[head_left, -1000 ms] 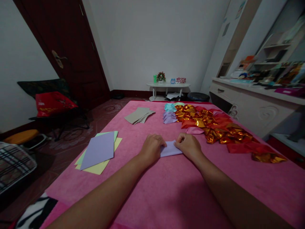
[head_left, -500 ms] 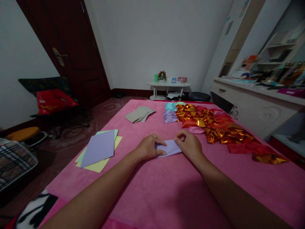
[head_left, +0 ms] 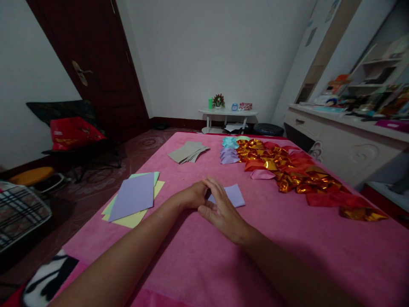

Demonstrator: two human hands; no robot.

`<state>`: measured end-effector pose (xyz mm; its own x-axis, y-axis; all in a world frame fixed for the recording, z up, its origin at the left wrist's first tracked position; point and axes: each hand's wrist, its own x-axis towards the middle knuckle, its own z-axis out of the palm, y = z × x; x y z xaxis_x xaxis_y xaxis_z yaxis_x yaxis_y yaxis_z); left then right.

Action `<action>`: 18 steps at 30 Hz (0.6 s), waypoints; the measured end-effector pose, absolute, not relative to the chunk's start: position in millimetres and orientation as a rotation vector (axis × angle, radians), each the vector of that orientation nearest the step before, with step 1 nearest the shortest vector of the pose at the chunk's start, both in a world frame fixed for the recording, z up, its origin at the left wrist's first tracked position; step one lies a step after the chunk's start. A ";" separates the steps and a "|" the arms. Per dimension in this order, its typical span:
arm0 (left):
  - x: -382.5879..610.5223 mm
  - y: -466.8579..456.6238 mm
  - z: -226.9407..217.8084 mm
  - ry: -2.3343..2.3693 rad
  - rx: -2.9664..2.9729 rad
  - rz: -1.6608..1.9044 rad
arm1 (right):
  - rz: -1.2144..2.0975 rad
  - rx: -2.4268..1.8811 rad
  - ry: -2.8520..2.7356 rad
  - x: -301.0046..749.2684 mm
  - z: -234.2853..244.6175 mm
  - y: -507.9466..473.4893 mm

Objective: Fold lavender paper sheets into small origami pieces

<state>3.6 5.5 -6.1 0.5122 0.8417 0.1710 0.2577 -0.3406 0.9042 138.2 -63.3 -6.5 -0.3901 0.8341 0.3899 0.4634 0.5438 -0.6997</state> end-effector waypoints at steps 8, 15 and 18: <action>-4.5 11.5 -3.1 0.727 2.077 0.586 | 0.685 -1.268 -2.180 160.1 -10.8 -60.3; -6.4 5.3 2.1 0.853 2.080 0.580 | 0.386 -1.659 -1.985 183.4 -14.1 -46.1; -2.7 4.4 -3.5 0.929 2.112 0.713 | 0.288 -1.654 -1.911 190.0 -11.5 -37.9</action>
